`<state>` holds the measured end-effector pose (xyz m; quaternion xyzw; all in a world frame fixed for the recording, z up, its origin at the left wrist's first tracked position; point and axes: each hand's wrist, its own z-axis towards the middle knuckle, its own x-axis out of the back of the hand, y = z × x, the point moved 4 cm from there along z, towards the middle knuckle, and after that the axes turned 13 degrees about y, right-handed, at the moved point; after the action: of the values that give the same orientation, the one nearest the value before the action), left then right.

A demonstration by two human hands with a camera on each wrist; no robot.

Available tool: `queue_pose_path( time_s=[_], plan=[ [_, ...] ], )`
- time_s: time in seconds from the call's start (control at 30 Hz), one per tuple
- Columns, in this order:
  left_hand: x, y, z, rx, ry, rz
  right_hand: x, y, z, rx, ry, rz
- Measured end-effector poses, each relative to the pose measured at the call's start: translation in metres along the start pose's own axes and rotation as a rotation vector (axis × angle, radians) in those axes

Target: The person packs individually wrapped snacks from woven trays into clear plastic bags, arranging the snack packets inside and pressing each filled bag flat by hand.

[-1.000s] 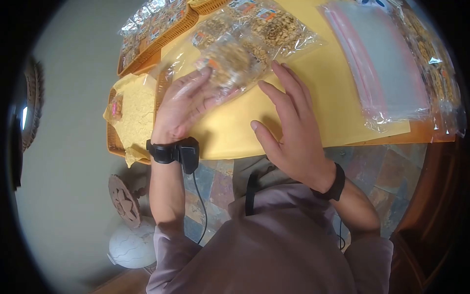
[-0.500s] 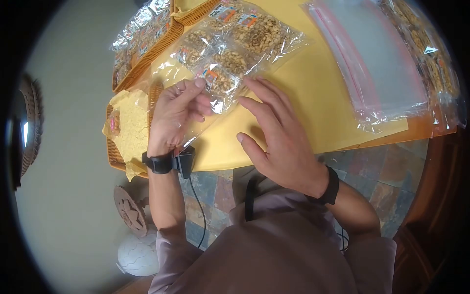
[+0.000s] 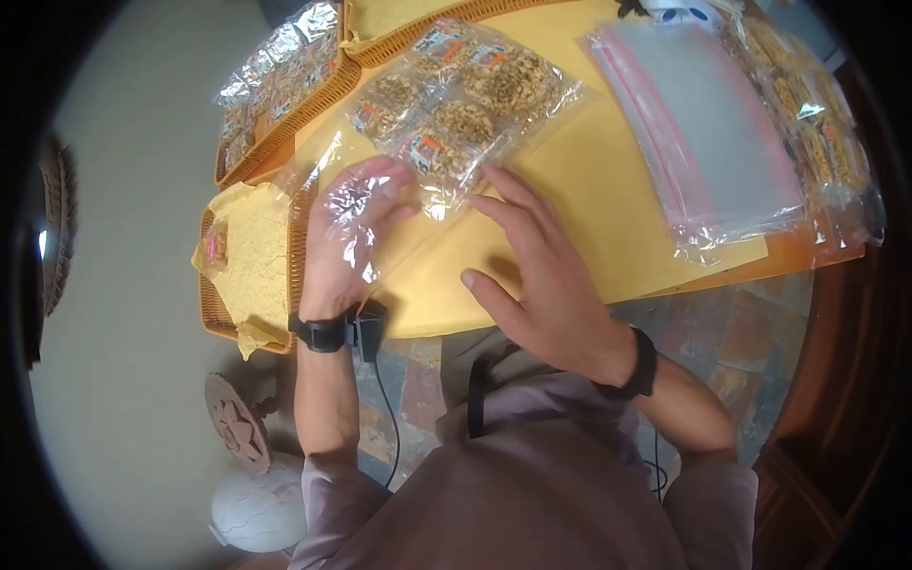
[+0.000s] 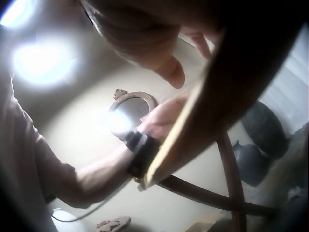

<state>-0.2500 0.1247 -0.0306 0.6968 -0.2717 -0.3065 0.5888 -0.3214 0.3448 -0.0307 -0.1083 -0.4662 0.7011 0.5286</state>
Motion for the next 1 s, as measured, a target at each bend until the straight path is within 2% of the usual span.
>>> queue_pose_path(
  time_s=[0.07, 0.13, 0.2, 0.23, 0.27, 0.3, 0.37, 0.43, 0.47, 0.53, 0.57, 0.63, 0.77, 0.87, 0.93, 0.97, 1.0],
  plan=[
    [0.007, -0.006, -0.003, 0.017, 0.121, 0.089, 0.016, -0.013, 0.006, -0.062, -0.069, 0.017],
    [0.011, -0.009, -0.004, -0.002, 0.189, 0.084, 0.039, -0.039, 0.03, 0.045, -0.139, -0.05],
    [0.014, -0.011, 0.003, -0.119, 0.183, 0.278, 0.057, -0.068, 0.066, 0.229, -0.173, -0.24],
    [0.013, -0.012, 0.004, -0.081, 0.114, 0.269, 0.06, -0.076, 0.086, 0.325, -0.225, -0.381],
    [0.012, -0.01, 0.004, -0.083, 0.121, 0.255, 0.059, -0.078, 0.104, 0.424, -0.274, -0.522],
    [0.008, -0.009, 0.003, -0.04, 0.085, 0.276, 0.055, -0.078, 0.121, 0.436, -0.282, -0.529],
    [0.005, -0.012, 0.006, -0.004, 0.055, 0.28, 0.04, -0.072, 0.157, 0.5, -0.318, -0.822],
    [0.003, -0.016, 0.012, -0.307, -0.02, 0.525, 0.024, -0.038, 0.187, 0.483, -0.331, -0.726],
    [0.004, -0.015, 0.013, -0.305, -0.006, 0.507, 0.008, -0.016, 0.197, 0.497, -0.347, -0.732],
    [0.0, -0.006, 0.01, -0.592, -0.068, 0.718, -0.023, 0.034, 0.201, 0.306, -0.373, -0.657],
    [0.001, -0.005, 0.011, -0.583, -0.052, 0.702, -0.034, 0.053, 0.19, 0.316, -0.395, -0.662],
    [-0.004, -0.004, 0.011, -0.654, -0.057, 0.859, -0.042, 0.081, 0.173, 0.302, -0.412, -0.772],
    [-0.009, -0.003, 0.014, -0.594, -0.024, 0.844, -0.041, 0.079, 0.176, 0.26, -0.489, -0.753],
    [-0.01, -0.001, 0.017, -0.51, 0.006, 0.795, -0.038, 0.066, 0.19, 0.295, -0.477, -0.77],
    [-0.009, -0.001, 0.02, -0.454, 0.114, 0.741, -0.038, 0.038, 0.198, 0.131, -0.604, -0.722],
    [-0.009, -0.002, 0.021, -0.445, 0.121, 0.736, -0.043, 0.049, 0.188, 0.133, -0.616, -0.722],
    [-0.012, -0.001, 0.022, -0.525, 0.1, 0.788, -0.052, 0.064, 0.175, 0.276, -0.545, -0.764]
  ],
)
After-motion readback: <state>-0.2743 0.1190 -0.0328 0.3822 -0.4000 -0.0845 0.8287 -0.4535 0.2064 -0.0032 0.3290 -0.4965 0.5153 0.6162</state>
